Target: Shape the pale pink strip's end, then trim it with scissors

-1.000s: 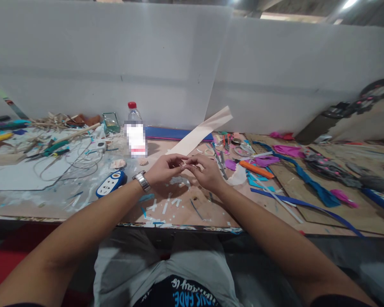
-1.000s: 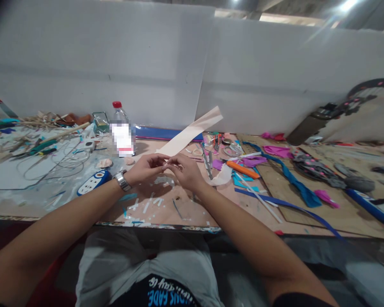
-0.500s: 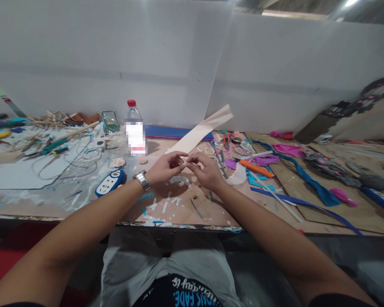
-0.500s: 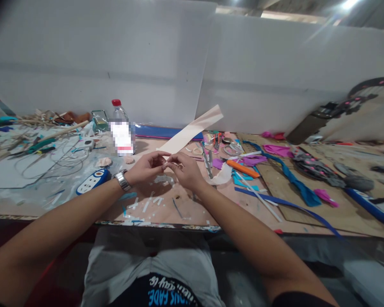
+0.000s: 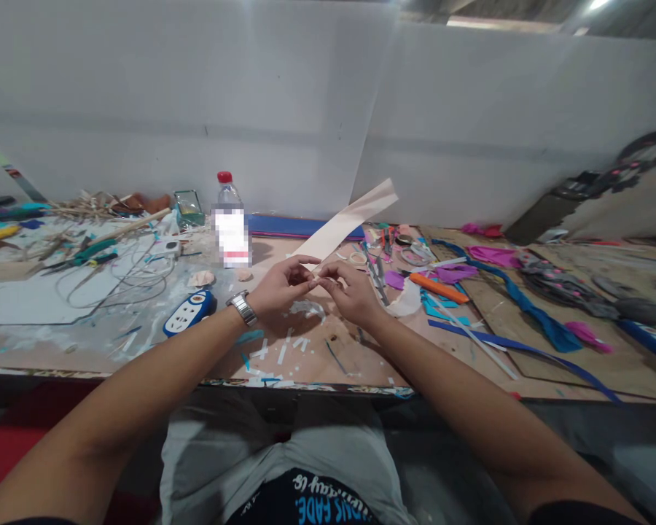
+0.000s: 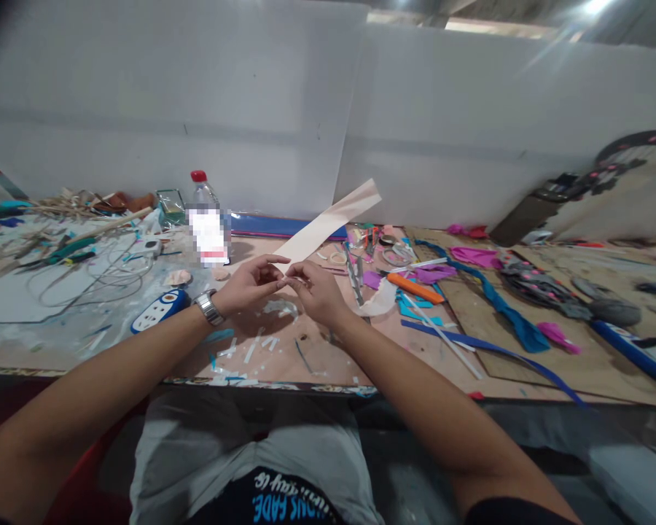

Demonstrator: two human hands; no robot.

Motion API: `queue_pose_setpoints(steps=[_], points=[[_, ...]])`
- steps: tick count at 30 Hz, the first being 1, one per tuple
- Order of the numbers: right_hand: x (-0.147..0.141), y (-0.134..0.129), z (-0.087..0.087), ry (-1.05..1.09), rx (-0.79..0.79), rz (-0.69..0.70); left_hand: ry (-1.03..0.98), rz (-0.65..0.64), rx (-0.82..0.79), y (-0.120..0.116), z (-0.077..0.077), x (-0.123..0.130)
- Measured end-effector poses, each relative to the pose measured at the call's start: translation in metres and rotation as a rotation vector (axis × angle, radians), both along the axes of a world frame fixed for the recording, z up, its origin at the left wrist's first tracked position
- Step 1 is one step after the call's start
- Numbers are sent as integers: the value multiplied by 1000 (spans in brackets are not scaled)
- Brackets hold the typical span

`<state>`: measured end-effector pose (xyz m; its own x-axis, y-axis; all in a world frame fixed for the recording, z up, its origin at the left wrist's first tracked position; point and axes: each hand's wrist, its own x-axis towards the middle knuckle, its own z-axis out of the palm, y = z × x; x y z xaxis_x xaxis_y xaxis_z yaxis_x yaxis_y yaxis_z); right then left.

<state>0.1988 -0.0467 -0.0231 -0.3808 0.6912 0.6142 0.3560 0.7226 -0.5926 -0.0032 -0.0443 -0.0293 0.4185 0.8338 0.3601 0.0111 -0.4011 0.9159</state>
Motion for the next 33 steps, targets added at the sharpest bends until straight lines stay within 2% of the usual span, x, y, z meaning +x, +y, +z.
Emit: queue_pose_setpoints(steps=[18, 33], points=[[0, -3, 3, -20, 2, -20, -13, -80, 37, 1, -2, 1], [0, -3, 3, -14, 9, -21, 34, -40, 73, -2, -3, 1]])
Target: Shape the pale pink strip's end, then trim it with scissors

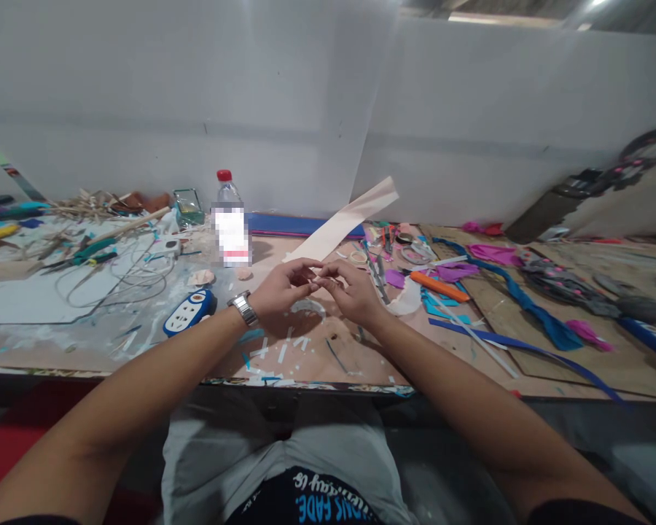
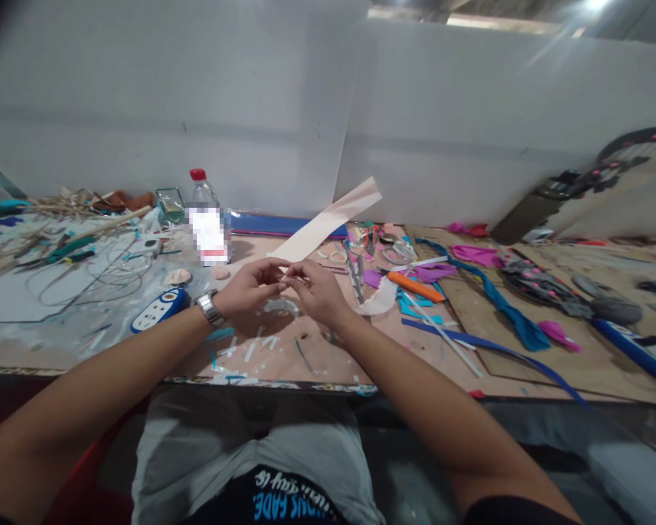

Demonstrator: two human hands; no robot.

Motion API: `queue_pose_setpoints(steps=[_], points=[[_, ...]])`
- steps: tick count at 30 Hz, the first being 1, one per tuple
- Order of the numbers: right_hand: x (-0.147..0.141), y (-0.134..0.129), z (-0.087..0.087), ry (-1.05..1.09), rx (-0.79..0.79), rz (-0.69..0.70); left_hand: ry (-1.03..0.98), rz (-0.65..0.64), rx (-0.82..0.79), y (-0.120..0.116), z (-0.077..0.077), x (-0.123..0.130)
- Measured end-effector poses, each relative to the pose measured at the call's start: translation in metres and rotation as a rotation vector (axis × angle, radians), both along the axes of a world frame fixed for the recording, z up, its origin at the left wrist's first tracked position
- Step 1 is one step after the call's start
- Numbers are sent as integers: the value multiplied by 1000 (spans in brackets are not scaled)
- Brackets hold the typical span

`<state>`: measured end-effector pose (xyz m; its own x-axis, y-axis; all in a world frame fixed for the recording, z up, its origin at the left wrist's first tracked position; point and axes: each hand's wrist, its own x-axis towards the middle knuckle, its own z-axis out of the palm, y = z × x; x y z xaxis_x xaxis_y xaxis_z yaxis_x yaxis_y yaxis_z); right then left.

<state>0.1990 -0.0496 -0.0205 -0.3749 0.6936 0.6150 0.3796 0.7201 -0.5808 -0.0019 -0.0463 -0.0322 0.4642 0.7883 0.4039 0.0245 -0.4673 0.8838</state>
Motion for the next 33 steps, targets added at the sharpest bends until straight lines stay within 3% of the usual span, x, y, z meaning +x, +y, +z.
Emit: queue_pose_setpoints(steps=[11, 19, 26, 33], points=[[0, 0, 2, -6, -4, -1, -79, -1, -109, 4, 3, -1], [1, 0, 3, -8, 23, 9, -47, -5, -83, 3, 1, 0], [0, 1, 4, 2, 61, 0, 118, 154, 153, 1, 2, -4], [1, 2, 5, 2, 128, 8, 191, 216, 224, 0, 6, -5]])
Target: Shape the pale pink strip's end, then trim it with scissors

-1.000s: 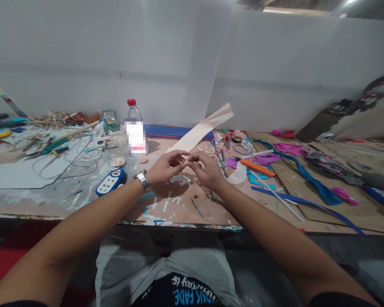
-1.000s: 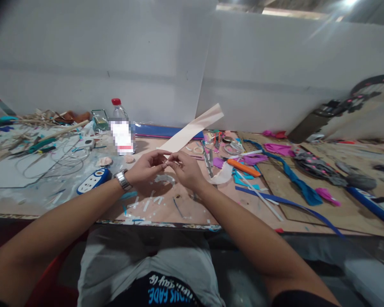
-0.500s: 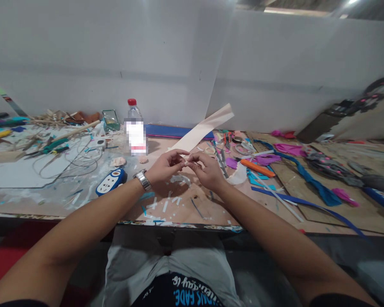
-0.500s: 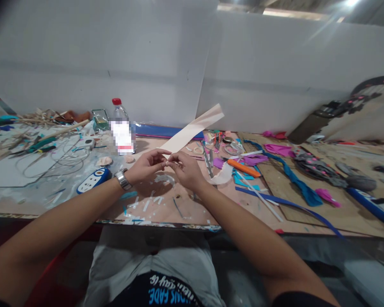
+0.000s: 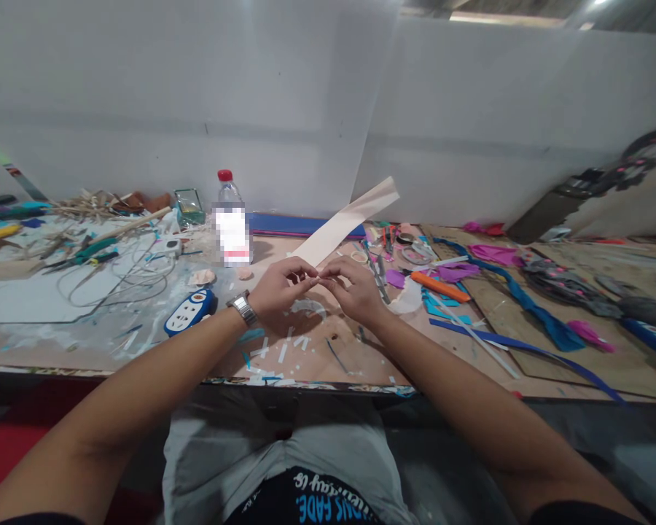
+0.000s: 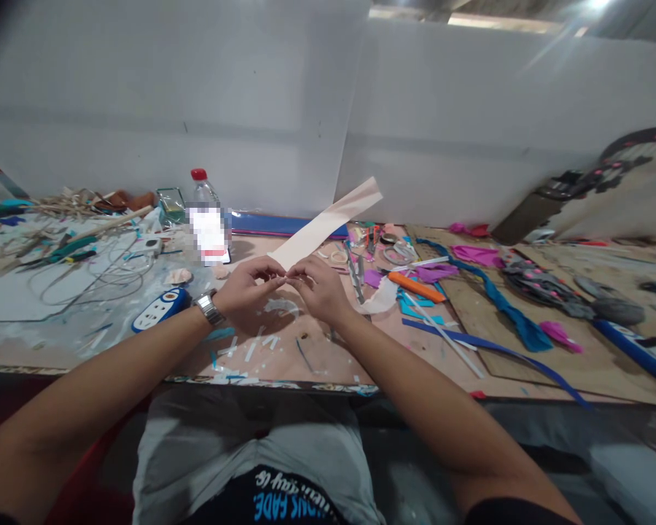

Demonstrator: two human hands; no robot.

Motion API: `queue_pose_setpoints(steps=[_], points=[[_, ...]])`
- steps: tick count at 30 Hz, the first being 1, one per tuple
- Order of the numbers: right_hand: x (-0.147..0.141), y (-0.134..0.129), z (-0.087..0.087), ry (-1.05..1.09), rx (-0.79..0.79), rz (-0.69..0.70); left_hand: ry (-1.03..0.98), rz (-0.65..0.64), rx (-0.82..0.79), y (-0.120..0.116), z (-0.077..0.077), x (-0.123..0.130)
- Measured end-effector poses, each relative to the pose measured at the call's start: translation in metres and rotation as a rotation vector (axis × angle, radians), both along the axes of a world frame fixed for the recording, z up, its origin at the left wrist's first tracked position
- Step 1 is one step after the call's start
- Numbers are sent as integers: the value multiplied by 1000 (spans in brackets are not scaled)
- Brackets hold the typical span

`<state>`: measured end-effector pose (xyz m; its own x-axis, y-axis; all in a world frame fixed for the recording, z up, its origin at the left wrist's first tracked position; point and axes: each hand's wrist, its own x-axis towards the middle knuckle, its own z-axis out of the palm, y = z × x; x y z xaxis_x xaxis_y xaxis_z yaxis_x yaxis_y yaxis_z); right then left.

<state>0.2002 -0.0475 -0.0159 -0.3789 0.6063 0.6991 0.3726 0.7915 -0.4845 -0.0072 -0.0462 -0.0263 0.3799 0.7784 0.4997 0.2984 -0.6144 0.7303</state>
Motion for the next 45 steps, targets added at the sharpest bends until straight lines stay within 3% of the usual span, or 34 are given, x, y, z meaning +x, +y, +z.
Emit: queue_pose_setpoints(steps=[7, 21, 36, 45], points=[[0, 0, -2, 17, 9, -13, -3, -50, 23, 1, -1, -1], [0, -3, 5, -18, 11, -59, -103, -66, -99, 2, -2, 0], [1, -2, -2, 14, 17, -56, -82, -21, 122, 2, -2, 0], [1, 0, -3, -2, 33, -81, -88, -68, 20, 0, 1, 0]])
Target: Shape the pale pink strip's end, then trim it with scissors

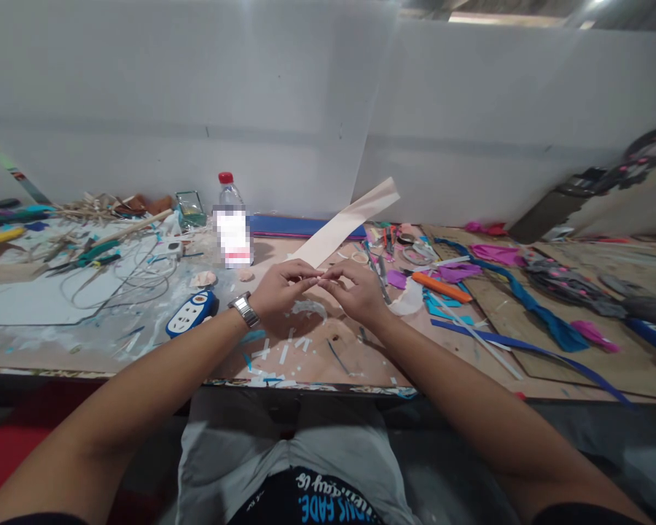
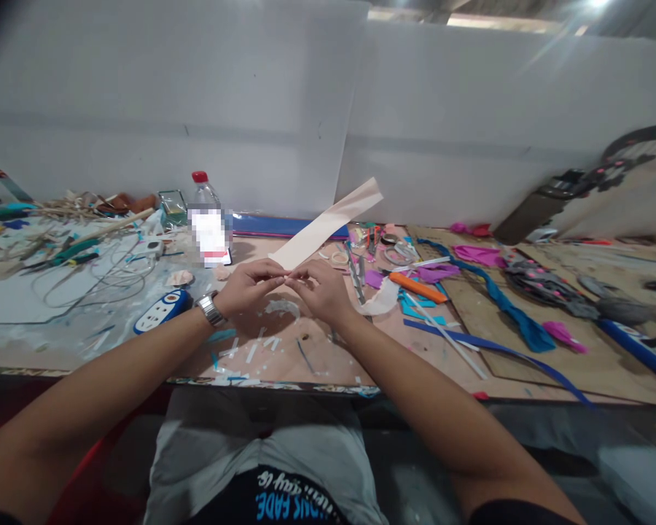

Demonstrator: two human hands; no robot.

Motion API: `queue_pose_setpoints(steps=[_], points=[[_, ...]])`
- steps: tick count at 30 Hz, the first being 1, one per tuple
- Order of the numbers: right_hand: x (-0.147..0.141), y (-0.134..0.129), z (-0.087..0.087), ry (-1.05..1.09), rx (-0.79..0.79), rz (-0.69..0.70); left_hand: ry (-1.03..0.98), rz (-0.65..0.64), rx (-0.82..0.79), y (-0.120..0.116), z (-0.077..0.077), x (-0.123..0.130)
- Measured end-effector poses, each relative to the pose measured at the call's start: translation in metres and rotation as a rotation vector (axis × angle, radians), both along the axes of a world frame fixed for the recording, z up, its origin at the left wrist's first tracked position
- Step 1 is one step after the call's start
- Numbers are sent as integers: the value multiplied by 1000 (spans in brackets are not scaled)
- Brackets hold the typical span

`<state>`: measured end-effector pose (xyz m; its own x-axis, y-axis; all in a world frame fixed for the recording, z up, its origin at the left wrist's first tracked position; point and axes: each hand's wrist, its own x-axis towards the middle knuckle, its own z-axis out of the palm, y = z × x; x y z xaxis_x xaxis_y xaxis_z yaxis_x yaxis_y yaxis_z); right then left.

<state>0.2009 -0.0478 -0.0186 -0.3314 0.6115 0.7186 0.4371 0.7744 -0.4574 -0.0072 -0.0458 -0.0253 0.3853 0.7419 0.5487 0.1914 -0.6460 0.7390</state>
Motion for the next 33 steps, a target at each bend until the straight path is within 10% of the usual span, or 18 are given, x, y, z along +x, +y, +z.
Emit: queue_pose_setpoints(steps=[33], points=[[2, 5, -5, 21, -24, -65, -66, -59, 11, 4, -6, 1]])
